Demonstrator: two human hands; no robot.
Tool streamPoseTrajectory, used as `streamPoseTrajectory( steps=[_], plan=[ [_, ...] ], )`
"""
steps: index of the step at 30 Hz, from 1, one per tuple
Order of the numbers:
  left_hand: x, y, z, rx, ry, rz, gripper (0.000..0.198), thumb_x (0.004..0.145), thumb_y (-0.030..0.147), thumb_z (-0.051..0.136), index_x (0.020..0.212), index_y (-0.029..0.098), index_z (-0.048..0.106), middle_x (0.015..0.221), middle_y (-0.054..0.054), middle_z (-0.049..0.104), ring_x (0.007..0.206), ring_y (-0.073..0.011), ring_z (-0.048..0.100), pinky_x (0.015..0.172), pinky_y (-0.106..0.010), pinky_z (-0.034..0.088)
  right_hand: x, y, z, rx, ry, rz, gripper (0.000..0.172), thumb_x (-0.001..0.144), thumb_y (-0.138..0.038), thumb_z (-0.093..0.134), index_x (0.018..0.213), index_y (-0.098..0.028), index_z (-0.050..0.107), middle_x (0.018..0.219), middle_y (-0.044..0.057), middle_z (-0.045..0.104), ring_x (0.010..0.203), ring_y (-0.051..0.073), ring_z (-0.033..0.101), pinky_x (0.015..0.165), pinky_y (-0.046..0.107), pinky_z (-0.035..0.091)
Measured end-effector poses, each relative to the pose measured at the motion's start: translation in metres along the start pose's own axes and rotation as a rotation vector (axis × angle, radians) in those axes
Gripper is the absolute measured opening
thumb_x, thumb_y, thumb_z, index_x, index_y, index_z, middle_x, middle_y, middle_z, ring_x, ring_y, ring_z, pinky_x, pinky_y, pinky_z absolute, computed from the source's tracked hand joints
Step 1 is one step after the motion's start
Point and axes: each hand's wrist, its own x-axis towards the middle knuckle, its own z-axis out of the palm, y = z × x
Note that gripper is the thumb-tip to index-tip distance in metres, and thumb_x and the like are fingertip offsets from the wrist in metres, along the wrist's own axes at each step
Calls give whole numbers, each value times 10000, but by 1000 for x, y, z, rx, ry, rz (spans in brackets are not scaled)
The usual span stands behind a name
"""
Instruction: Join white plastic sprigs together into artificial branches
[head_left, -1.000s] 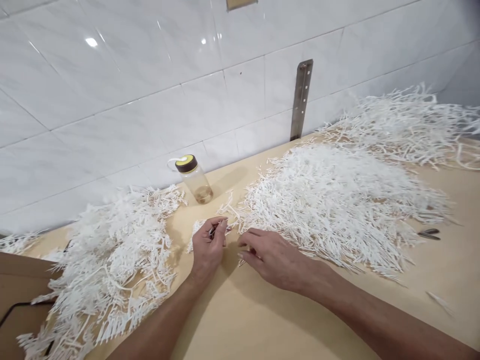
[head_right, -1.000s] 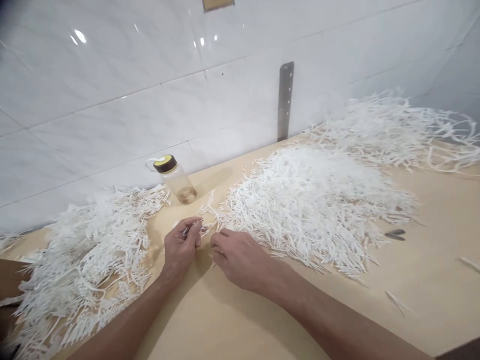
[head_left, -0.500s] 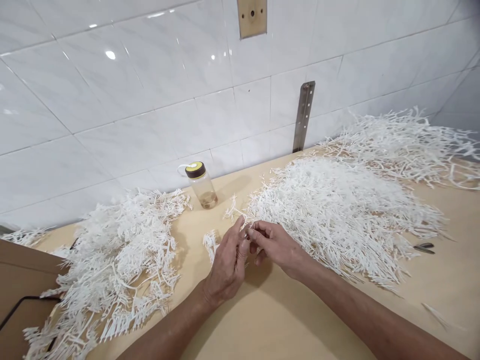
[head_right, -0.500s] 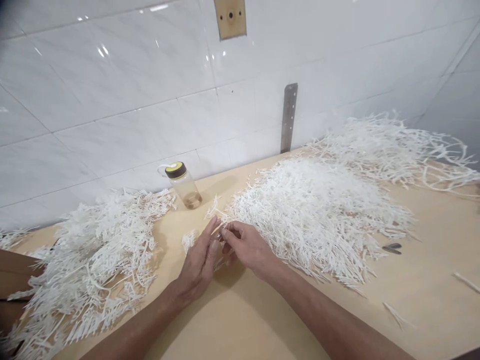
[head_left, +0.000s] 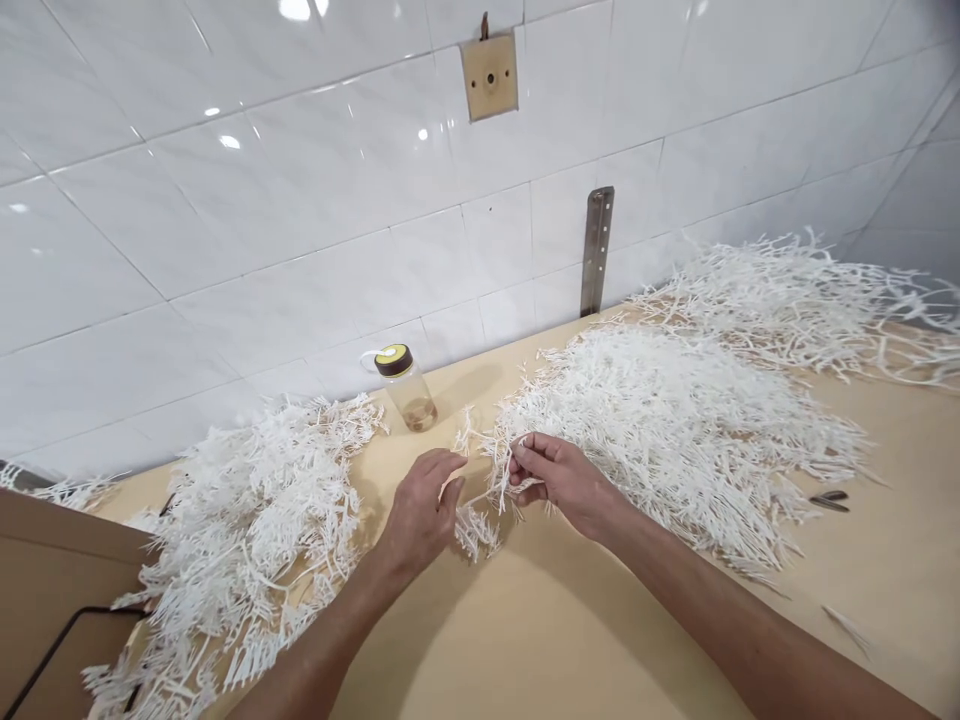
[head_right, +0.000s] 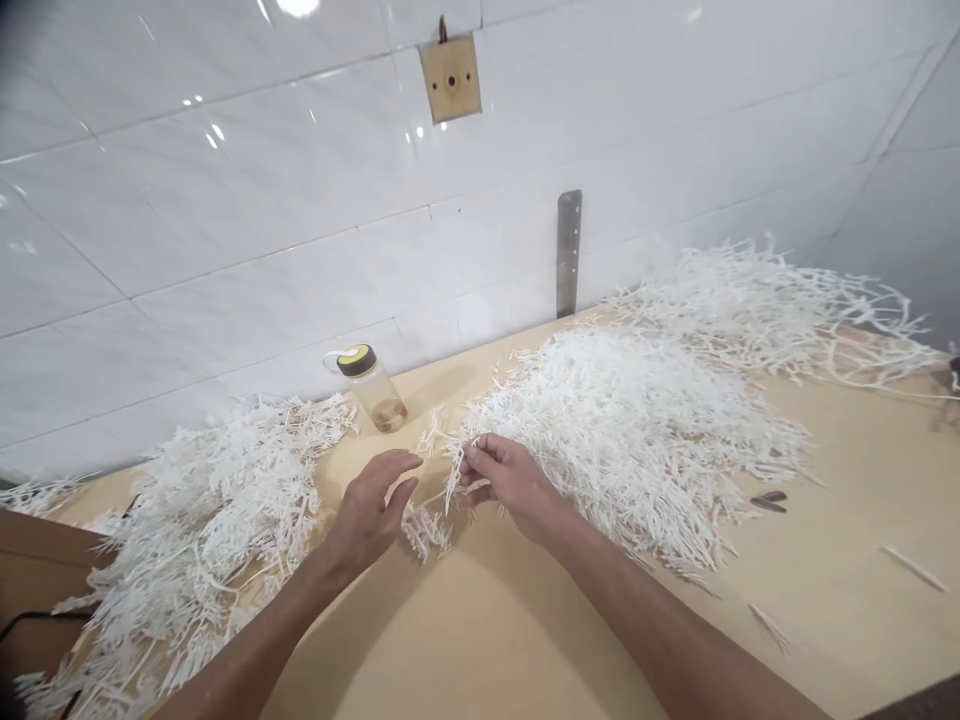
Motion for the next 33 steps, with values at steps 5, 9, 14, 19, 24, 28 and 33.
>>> streamPoseTrajectory(
  steps=[5, 9, 14, 19, 24, 28, 33],
  plan=[
    [-8, 12, 12, 72, -146, 75, 339, 918, 149, 504, 1246, 183, 583, 1192, -117, 684, 1201, -263, 567, 1010, -457, 488, 0, -3, -1, 68, -11, 0, 376, 790, -531, 731, 764, -178, 604, 767, 10, 614, 713, 136, 599, 631, 302, 575],
    [0, 22, 22, 149, -275, -8, 290, 910, 124, 467, 1145, 167, 629, 948, -102, 718, 906, -242, 625, 845, -403, 496, -2, -6, 0, 85, -56, -37, 345, 826, -508, 707, 783, -178, 616, 774, 9, 618, 718, 132, 605, 649, 298, 578],
    [19, 18, 16, 133, -194, -135, 276, 938, 202, 449, 821, 204, 698, 722, -66, 671, 715, -205, 578, 698, -316, 403, -8, -19, -2, 101, -111, -105, 281, 851, -458, 696, 894, -185, 646, 848, 29, 640, 789, 152, 612, 619, 288, 584],
    [46, 19, -3, -227, 81, -375, 209, 869, 358, 625, 734, 221, 708, 641, -37, 664, 592, -175, 558, 649, -286, 372, -12, -25, -2, -19, -17, -97, 391, 845, -472, 690, 1101, -181, 641, 1026, 102, 676, 846, 186, 637, 585, 301, 595],
    [73, 31, -12, -630, 201, -592, 319, 870, 458, 615, 780, 171, 721, 795, -80, 737, 678, -182, 624, 675, -291, 439, -12, -20, 2, -133, -6, -85, 404, 854, -529, 646, 1045, -173, 662, 955, 86, 666, 799, 179, 624, 547, 298, 585],
    [83, 38, -11, -1092, 115, -719, 339, 828, 443, 679, 907, 115, 719, 721, -70, 711, 648, -170, 637, 688, -296, 482, -12, -20, 2, -159, 27, -91, 375, 866, -526, 629, 982, -170, 653, 940, 74, 657, 782, 166, 607, 550, 294, 584],
    [90, 38, -4, -1393, -39, -765, 312, 819, 384, 702, 933, 94, 726, 777, -95, 726, 698, -188, 670, 732, -322, 520, -12, -21, 1, -160, 65, -98, 367, 865, -526, 630, 934, -166, 643, 907, 70, 654, 763, 164, 599, 536, 288, 575]
  ],
)
